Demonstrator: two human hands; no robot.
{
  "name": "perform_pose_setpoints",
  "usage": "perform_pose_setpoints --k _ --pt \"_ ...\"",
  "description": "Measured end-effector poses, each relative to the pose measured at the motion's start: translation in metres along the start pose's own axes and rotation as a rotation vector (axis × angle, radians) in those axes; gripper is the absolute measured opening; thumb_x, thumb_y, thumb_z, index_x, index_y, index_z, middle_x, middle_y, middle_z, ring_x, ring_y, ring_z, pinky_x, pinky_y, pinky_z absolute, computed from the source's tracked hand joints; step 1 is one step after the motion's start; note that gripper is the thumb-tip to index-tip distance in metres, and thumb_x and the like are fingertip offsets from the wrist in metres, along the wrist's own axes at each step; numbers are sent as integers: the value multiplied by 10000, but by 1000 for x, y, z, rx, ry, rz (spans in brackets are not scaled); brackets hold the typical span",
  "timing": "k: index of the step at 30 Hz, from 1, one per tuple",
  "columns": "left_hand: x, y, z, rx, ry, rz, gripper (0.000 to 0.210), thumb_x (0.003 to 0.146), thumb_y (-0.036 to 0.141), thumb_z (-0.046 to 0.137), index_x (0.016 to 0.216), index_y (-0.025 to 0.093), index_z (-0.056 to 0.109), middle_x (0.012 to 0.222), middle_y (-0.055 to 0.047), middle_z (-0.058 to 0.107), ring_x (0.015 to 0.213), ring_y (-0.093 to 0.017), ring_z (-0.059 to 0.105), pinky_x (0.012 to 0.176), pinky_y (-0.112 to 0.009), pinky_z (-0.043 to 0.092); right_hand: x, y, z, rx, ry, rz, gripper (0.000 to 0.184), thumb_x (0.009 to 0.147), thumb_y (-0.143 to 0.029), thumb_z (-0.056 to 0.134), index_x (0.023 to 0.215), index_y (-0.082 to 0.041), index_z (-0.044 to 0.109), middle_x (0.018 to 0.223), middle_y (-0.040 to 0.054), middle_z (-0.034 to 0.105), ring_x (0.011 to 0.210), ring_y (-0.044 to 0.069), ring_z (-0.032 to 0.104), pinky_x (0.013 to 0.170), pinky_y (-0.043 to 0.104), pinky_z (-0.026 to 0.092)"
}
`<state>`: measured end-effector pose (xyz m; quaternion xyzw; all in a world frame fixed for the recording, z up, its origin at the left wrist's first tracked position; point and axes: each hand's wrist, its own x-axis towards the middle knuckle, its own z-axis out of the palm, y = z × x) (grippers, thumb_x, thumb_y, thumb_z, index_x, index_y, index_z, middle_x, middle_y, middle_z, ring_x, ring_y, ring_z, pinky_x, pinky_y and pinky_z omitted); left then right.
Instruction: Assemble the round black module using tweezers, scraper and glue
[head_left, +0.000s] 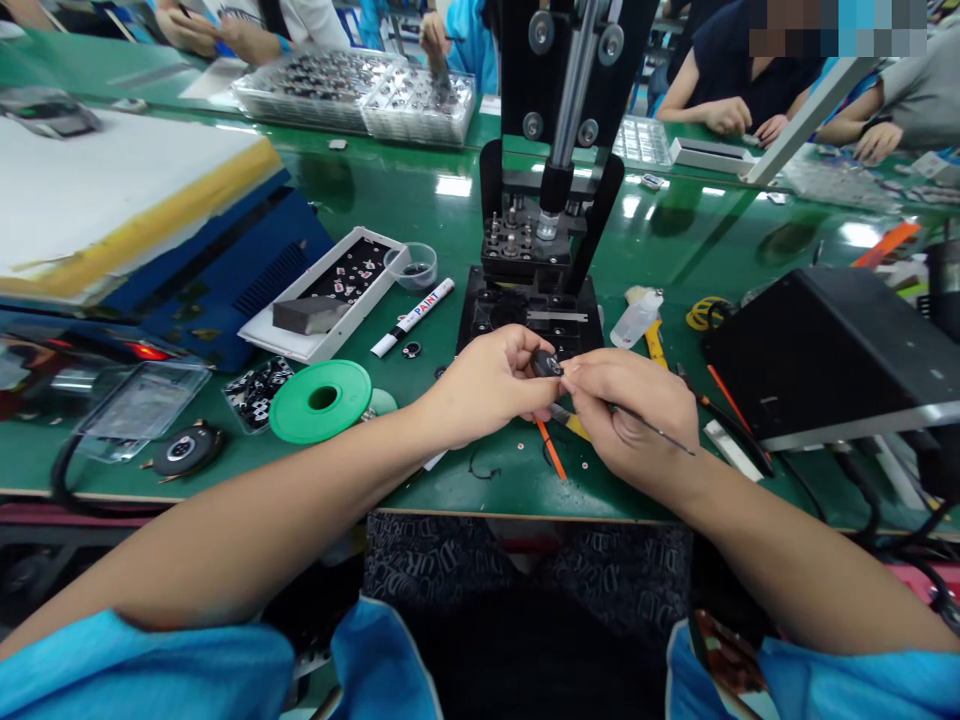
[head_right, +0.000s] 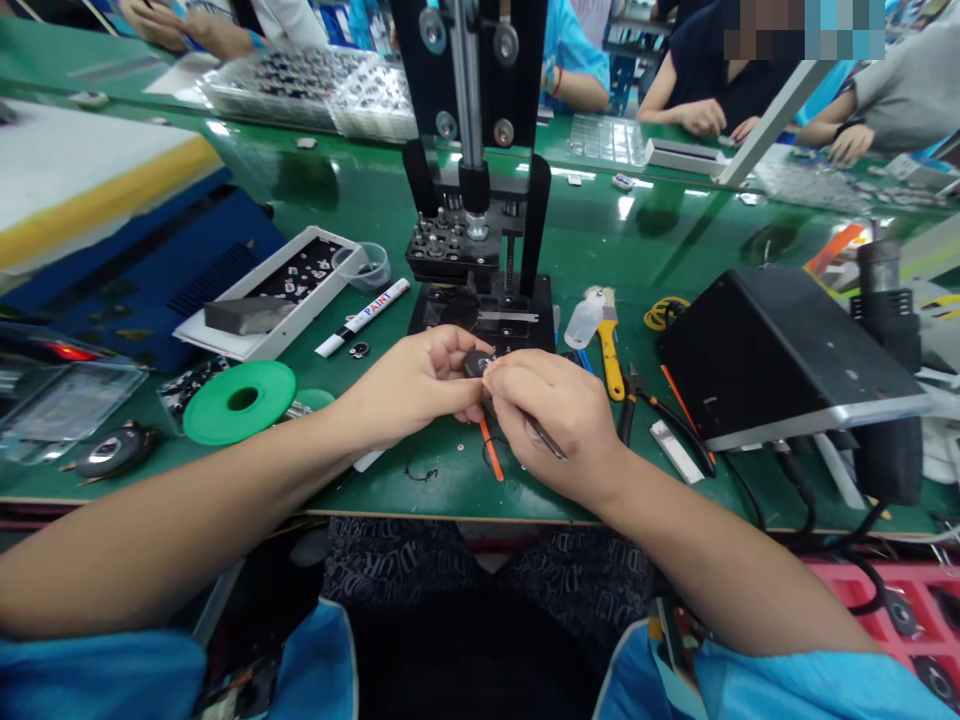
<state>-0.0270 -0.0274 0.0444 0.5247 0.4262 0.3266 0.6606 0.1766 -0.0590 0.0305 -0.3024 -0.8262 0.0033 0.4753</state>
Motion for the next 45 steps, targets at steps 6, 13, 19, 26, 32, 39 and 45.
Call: perform_pose_setpoints --k 6,13,19,26,32,39,45 --pt "-1 -5 0 -19 -65 -12 387 809 32 838 1098 156 613 765 52 739 556 -98 719 554 -211 596 7 13 -8 -74 147 123 178 1010 -91 724 961 -261 737 909 32 833 837 224 815 772 393 687" --pt "4 -9 -4 -107 -90 74 479 778 56 857 1181 149 616 901 44 730 707 -88 745 711 -238 652 8 14 -6 130 150 286 119 979 -138 783 952 -254 785 899 21 841 810 206 805 689 355 648" --pt "2 -10 -3 -118 -72 87 516 771 40 848 1211 147 600 931 37 736 777 -85 740 757 -231 654 9 15 -11 219 66 221 137 968 -107 789 974 -243 784 939 31 859 866 197 829 766 343 677" --pt "2 -10 -1 -106 -58 100 537 757 53 874 1217 148 616 972 25 736 823 -93 741 780 -236 649 9 14 -9 208 12 130 126 967 -109 780 995 -231 789 962 59 870 893 213 849 796 351 700" --pt "2 -10 -1 -111 -58 125 526 753 45 880 1199 161 627 977 18 747 849 -103 749 811 -249 641 8 14 -8 184 -5 125 119 977 -127 769 1008 -239 797 974 57 875 892 218 851 794 357 709" --pt "1 -9 -1 -96 -38 120 524 771 78 887 1211 147 611 969 16 752 791 -93 736 744 -236 625 9 14 -8 149 -26 23 115 1012 -115 763 1031 -227 777 988 62 874 922 209 857 845 350 717" --pt "0 -9 1 -91 -32 98 536 743 111 920 1172 158 602 888 44 733 676 -91 728 657 -236 611 6 14 -11 14 -94 -80 153 1020 -106 739 1050 -255 752 1071 53 872 967 216 855 860 354 715"
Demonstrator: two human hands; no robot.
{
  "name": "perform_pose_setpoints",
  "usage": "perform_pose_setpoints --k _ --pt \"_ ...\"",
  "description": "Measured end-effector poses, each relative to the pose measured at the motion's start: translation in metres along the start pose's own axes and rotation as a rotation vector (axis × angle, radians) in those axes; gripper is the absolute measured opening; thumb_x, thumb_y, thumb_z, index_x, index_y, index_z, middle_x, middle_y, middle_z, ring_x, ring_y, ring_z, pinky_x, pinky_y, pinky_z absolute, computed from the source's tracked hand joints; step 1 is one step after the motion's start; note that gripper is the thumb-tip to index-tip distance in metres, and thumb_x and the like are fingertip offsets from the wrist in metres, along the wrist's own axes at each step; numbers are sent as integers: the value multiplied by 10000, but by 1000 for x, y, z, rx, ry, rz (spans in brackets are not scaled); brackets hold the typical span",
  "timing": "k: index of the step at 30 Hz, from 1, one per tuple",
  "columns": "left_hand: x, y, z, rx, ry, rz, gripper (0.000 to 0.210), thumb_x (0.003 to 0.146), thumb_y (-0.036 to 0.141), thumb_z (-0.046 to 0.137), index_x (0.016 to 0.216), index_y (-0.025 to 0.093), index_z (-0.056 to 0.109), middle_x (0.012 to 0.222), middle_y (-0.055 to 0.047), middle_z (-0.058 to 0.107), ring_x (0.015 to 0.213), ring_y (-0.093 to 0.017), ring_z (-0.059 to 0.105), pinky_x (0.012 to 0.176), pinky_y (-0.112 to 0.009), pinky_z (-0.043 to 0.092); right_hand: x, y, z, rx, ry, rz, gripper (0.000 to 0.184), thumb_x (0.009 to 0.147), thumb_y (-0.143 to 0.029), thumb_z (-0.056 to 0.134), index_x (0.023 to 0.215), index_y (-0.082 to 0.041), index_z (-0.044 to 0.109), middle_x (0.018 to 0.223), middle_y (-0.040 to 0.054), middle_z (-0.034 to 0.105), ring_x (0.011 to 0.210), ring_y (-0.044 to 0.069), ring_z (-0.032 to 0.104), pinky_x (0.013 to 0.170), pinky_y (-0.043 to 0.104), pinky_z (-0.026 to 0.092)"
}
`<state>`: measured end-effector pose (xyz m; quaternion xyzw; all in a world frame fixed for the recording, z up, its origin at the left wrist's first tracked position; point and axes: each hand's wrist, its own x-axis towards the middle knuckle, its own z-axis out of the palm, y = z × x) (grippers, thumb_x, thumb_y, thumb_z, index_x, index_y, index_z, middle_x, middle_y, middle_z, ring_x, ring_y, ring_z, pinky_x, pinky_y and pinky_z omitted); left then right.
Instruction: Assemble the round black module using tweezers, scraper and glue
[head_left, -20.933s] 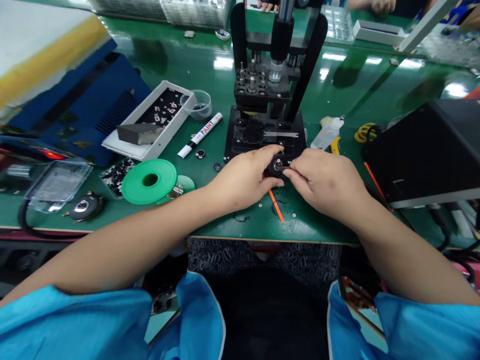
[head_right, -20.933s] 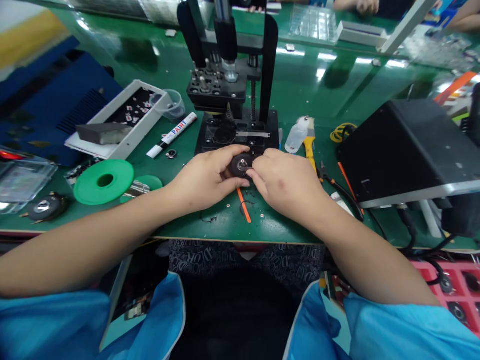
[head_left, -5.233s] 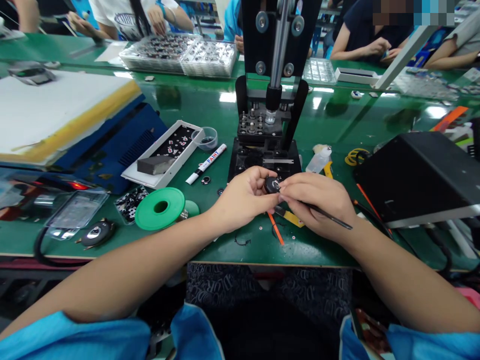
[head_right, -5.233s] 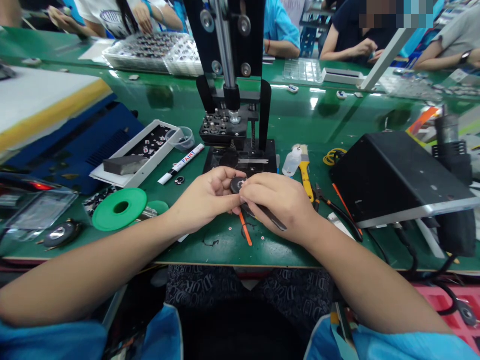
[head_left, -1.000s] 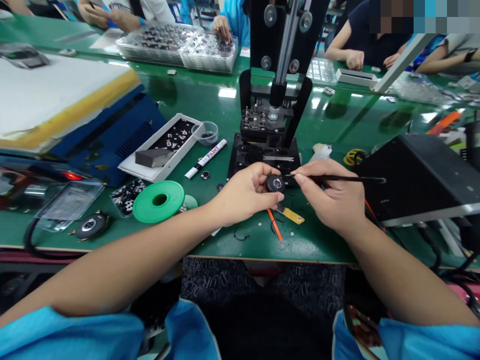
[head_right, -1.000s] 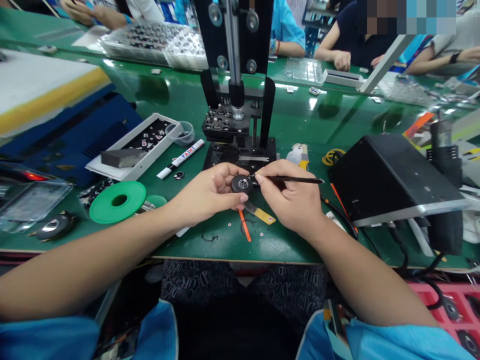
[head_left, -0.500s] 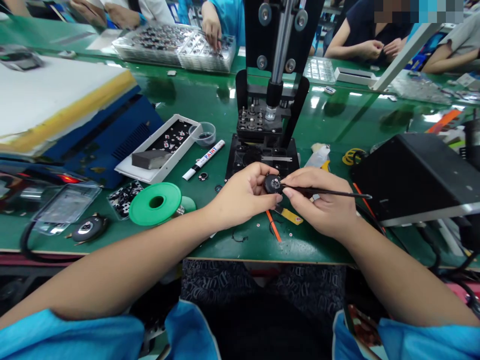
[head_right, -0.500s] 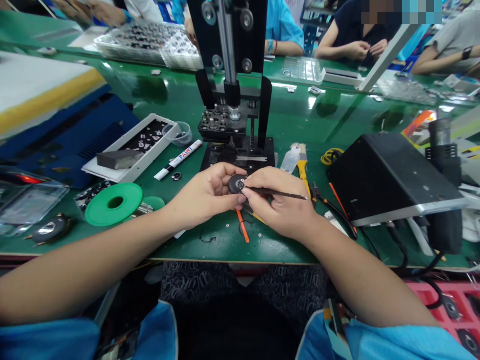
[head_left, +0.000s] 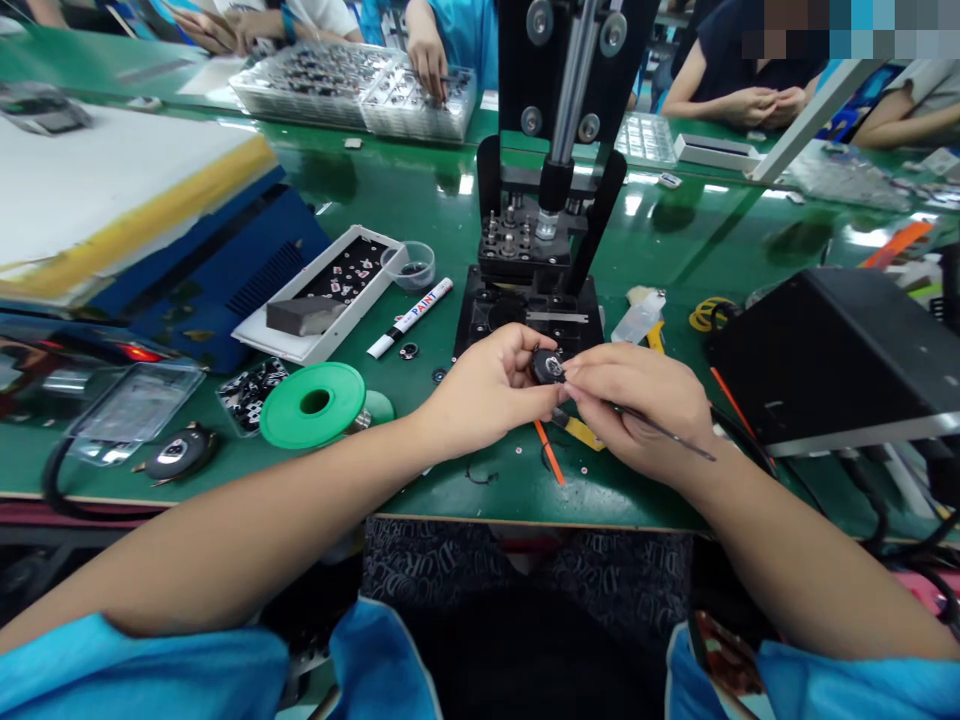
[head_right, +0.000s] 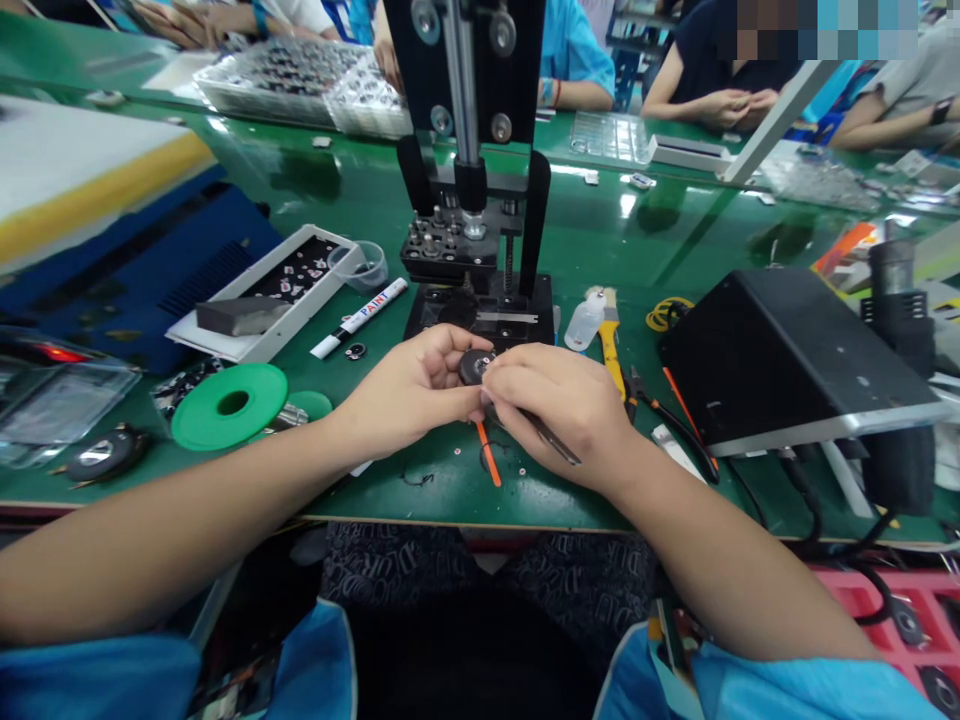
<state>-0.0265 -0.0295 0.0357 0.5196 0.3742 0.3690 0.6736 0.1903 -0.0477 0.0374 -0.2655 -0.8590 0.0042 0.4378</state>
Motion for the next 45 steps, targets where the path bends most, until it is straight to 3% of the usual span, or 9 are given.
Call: perform_pose_setpoints --k 10,26,32,45 --pt "2 -1 2 -41 8 -15 573 702 137 944 1157 161 597 876 38 734 703 -95 707 665 -245 619 4 -3 1 94 64 58 153 1009 -107 760 1036 -257 764 980 33 868 930 214 868 851 356 730" --pt "3 -5 0 -19 29 40 601 688 146 948 1183 152 606 926 19 755 802 -99 720 749 -242 598 4 -3 1 93 24 62 148 1024 -101 736 1016 -249 749 968 24 861 937 206 863 865 345 723" --pt "3 -6 -1 -23 13 38 568 702 118 927 1178 157 620 947 22 758 819 -99 734 754 -243 602 3 -2 1 76 32 23 134 1014 -69 757 1023 -202 749 1028 75 869 959 195 855 887 295 696" --pt "2 1 1 26 -3 7 465 720 133 835 1116 150 591 816 58 734 668 -91 702 645 -254 589 2 -5 1 -1 -1 -11 177 991 -43 769 981 -212 718 1030 75 860 925 208 845 840 301 680"
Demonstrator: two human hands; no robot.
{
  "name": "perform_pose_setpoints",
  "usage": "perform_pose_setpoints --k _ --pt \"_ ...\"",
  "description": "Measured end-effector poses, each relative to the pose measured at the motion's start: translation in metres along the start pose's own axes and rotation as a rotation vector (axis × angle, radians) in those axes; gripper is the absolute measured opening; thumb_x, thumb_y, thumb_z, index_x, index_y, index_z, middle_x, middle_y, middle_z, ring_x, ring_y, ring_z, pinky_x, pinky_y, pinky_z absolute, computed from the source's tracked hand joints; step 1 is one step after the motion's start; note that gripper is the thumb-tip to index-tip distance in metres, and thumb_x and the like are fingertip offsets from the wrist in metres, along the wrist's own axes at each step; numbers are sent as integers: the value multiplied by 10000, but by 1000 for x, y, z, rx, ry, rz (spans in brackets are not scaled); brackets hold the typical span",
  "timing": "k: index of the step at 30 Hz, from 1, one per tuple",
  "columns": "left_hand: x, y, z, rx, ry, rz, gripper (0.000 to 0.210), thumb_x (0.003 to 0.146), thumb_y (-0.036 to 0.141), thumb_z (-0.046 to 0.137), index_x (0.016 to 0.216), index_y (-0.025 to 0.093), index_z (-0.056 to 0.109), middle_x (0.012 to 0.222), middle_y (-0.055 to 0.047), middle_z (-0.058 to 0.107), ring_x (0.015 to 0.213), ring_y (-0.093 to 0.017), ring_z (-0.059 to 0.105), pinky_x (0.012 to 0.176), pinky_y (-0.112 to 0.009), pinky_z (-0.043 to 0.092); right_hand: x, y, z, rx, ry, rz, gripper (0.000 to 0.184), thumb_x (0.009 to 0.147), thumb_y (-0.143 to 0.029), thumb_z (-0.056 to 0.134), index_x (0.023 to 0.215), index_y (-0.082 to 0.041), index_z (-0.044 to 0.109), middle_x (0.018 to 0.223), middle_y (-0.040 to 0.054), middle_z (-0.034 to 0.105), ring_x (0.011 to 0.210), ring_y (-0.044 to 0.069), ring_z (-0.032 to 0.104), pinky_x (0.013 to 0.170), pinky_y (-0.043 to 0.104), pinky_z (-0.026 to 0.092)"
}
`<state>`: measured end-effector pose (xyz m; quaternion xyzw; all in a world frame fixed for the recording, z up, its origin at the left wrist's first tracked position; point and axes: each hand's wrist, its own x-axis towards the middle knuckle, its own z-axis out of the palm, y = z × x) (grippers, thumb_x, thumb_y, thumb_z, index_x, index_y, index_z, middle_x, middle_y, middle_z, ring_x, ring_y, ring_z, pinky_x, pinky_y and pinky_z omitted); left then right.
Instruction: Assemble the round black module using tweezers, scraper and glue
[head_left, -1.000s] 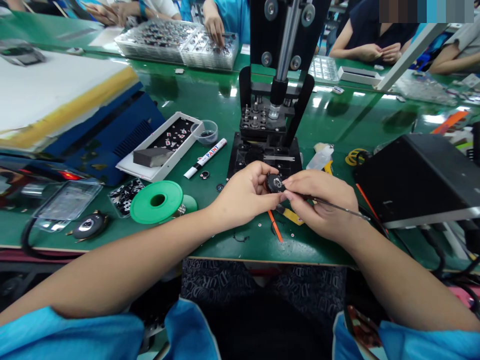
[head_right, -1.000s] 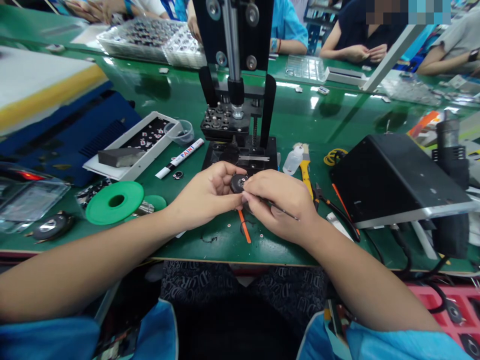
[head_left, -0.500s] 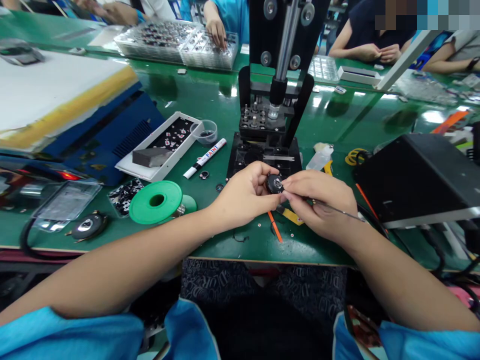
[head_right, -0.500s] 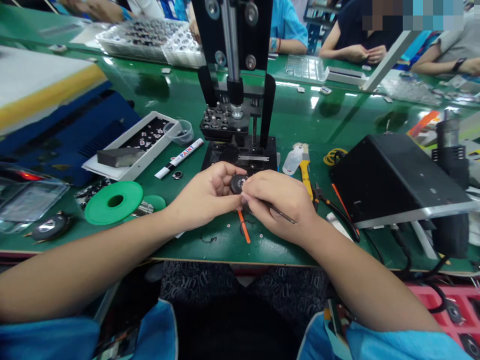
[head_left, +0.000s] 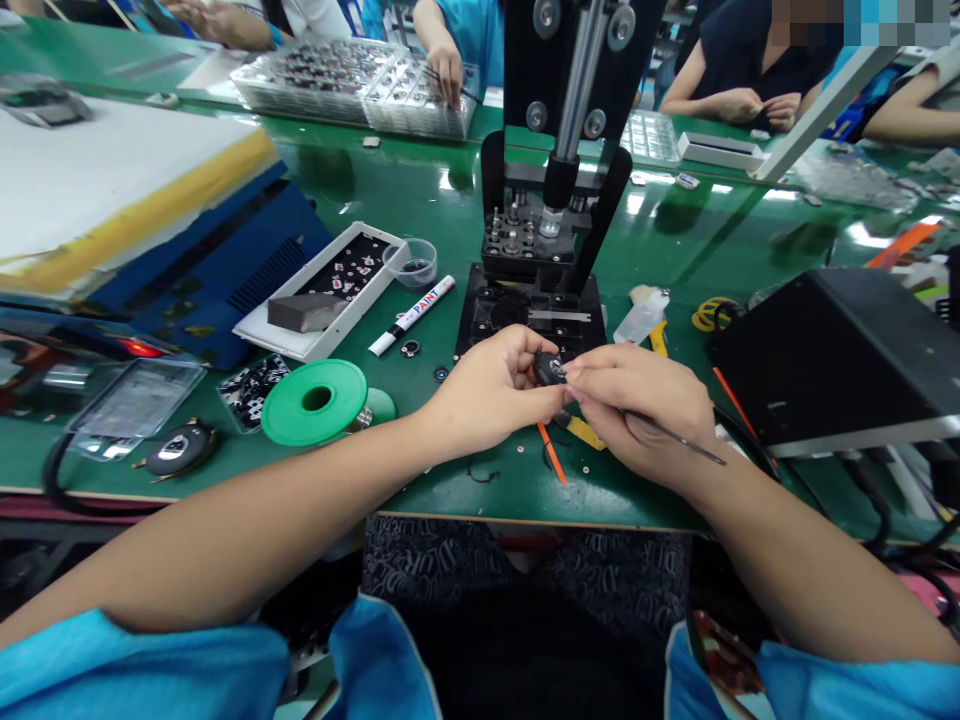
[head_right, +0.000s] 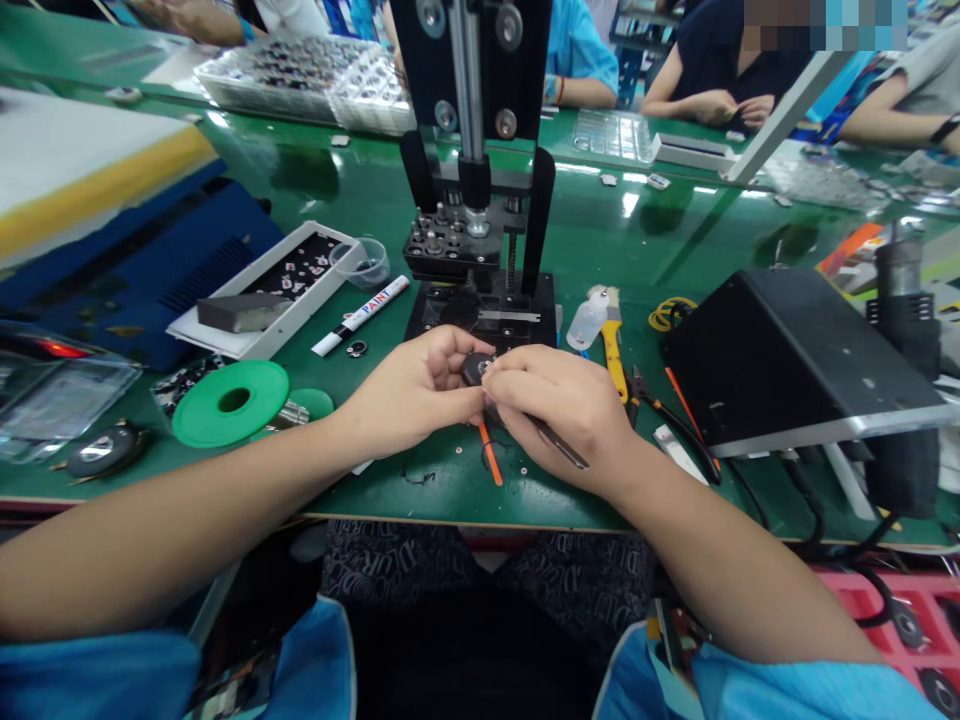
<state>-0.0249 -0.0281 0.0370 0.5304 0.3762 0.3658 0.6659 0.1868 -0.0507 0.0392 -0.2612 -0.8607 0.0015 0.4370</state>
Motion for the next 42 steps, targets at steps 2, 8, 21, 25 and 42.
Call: perform_pose_setpoints --k 2,8,21,25,42 --pt "-1 1 1 2 0 15 450 725 142 829 1107 148 591 804 66 725 662 -90 700 639 -253 588 0 -2 1 -10 13 5 196 987 -32 763 978 -219 706 1029 66 857 921 203 841 833 297 679" --pt "-1 1 2 25 10 37 413 728 94 796 1088 153 602 804 74 712 661 -87 701 635 -243 584 -5 -9 5 -16 47 33 201 1008 -22 713 1035 -221 707 1054 64 851 940 191 835 833 305 695" --pt "-1 -3 -1 14 -46 -63 403 814 52 819 1116 160 576 806 64 717 617 -89 720 617 -232 621 -1 8 4 -6 238 194 165 997 -102 744 967 -264 736 894 12 822 832 219 817 743 392 675" --pt "2 -2 -4 -36 -34 -12 453 807 24 819 1179 147 594 888 52 725 721 -85 749 725 -237 662 -1 10 6 103 279 275 150 978 -122 778 991 -272 770 936 11 845 859 218 824 780 406 681" --pt "-1 -4 -4 -53 -45 54 577 793 64 862 1293 178 598 1029 2 764 820 -115 779 816 -264 669 0 8 -1 187 210 312 149 965 -127 795 1014 -268 796 956 27 844 883 221 808 735 378 642"
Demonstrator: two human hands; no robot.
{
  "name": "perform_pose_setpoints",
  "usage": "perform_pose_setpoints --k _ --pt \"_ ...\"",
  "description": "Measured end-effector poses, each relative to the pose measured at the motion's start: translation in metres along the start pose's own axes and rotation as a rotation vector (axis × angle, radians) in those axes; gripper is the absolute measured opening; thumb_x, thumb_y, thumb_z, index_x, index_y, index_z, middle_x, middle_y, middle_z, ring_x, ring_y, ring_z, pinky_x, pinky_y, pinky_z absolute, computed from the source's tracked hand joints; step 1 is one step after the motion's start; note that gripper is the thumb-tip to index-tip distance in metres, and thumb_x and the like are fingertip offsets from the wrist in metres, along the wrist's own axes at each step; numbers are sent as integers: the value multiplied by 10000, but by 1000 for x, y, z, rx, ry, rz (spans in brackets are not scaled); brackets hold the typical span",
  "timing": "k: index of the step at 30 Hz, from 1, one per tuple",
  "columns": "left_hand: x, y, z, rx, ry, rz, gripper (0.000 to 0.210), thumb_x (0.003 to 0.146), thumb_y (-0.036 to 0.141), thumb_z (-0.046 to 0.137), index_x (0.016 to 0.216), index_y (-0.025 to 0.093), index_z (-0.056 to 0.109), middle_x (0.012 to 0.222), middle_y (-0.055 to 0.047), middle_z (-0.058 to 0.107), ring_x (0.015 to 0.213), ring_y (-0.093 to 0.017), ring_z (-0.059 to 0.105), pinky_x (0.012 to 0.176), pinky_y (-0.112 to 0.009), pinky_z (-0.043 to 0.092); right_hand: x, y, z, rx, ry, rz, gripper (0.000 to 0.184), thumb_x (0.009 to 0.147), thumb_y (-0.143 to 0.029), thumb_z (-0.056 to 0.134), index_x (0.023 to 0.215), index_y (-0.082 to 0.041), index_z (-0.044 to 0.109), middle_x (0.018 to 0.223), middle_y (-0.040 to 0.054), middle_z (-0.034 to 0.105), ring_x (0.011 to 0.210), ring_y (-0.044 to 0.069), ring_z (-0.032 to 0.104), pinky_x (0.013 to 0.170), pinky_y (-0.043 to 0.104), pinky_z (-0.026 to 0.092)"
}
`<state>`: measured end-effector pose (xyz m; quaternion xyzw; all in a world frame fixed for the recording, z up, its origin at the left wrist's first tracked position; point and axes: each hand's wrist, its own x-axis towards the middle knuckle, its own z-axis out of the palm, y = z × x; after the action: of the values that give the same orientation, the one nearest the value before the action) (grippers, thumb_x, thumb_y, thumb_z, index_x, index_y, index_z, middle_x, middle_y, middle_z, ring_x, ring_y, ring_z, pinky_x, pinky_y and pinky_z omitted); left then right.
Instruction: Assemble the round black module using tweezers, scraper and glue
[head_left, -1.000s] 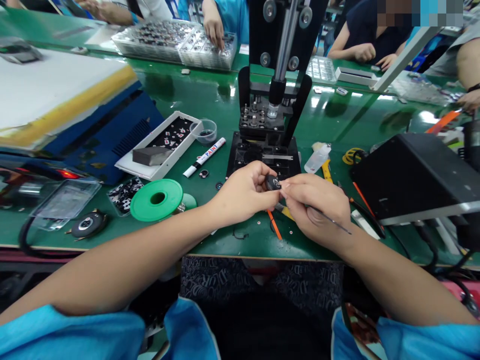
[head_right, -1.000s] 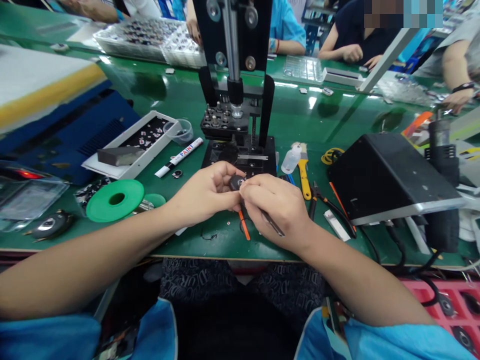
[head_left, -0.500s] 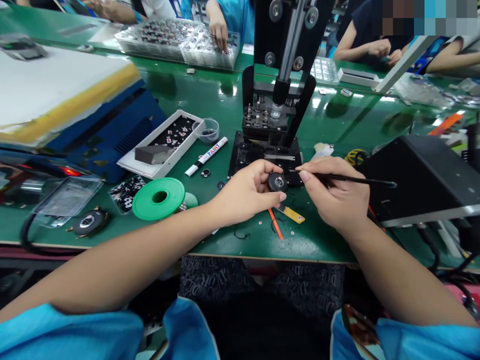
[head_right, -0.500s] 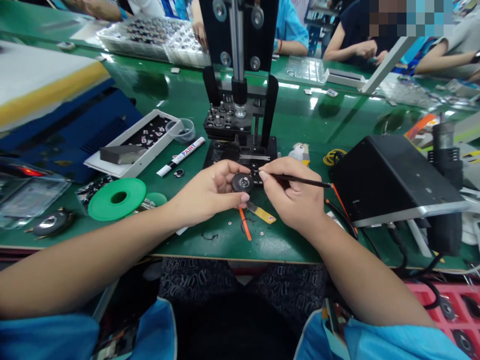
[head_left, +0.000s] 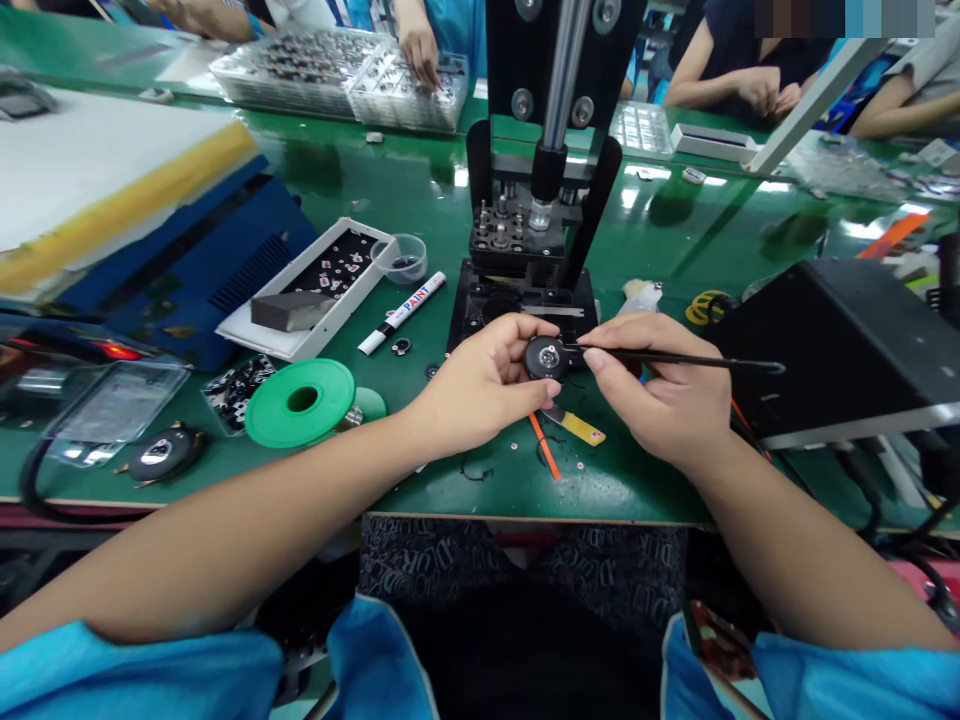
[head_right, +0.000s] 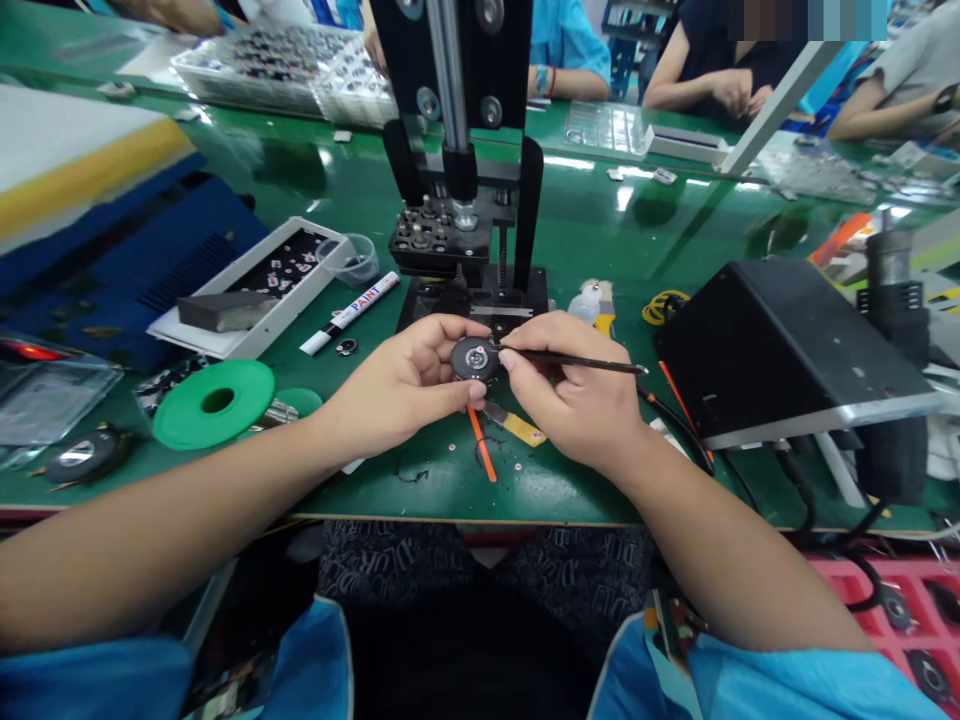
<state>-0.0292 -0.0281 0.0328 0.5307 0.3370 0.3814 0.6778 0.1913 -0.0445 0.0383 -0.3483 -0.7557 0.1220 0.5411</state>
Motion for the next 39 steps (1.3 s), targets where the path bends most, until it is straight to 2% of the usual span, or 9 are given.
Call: perform_pose_setpoints --k 5,14,20,28,39 --pt "0 0 0 -5 0 24 590 784 44 853 1301 185 606 1063 -4 760 836 -108 760 829 -260 667 -1 1 1 10 7 -9 166 950 -119 799 1025 -267 800 955 22 839 865 212 797 699 362 619" --pt "0 1 1 -22 20 34 597 767 23 846 1299 186 631 1138 -23 737 953 -114 727 887 -243 654 1 0 1 -16 1 -12 154 956 -124 770 992 -273 785 931 17 836 854 219 800 747 400 640" --pt "0 0 1 21 26 63 564 784 46 844 1288 194 639 1143 -27 728 956 -125 717 896 -261 642 1 -1 1 -13 7 -12 148 969 -139 770 1000 -283 787 939 20 848 869 230 813 768 418 662" --pt "2 -4 0 39 9 89 564 800 32 836 1303 180 630 1171 -31 742 1030 -121 737 955 -248 612 -1 -1 2 43 -76 34 106 979 -154 799 1018 -252 807 998 39 868 918 209 836 802 363 687" --pt "0 -5 -1 50 -5 95 586 797 67 853 1321 203 630 1299 -73 763 1095 -162 769 973 -284 618 -1 1 2 50 -115 21 100 994 -165 810 1029 -258 818 1018 44 883 943 222 855 835 384 716"
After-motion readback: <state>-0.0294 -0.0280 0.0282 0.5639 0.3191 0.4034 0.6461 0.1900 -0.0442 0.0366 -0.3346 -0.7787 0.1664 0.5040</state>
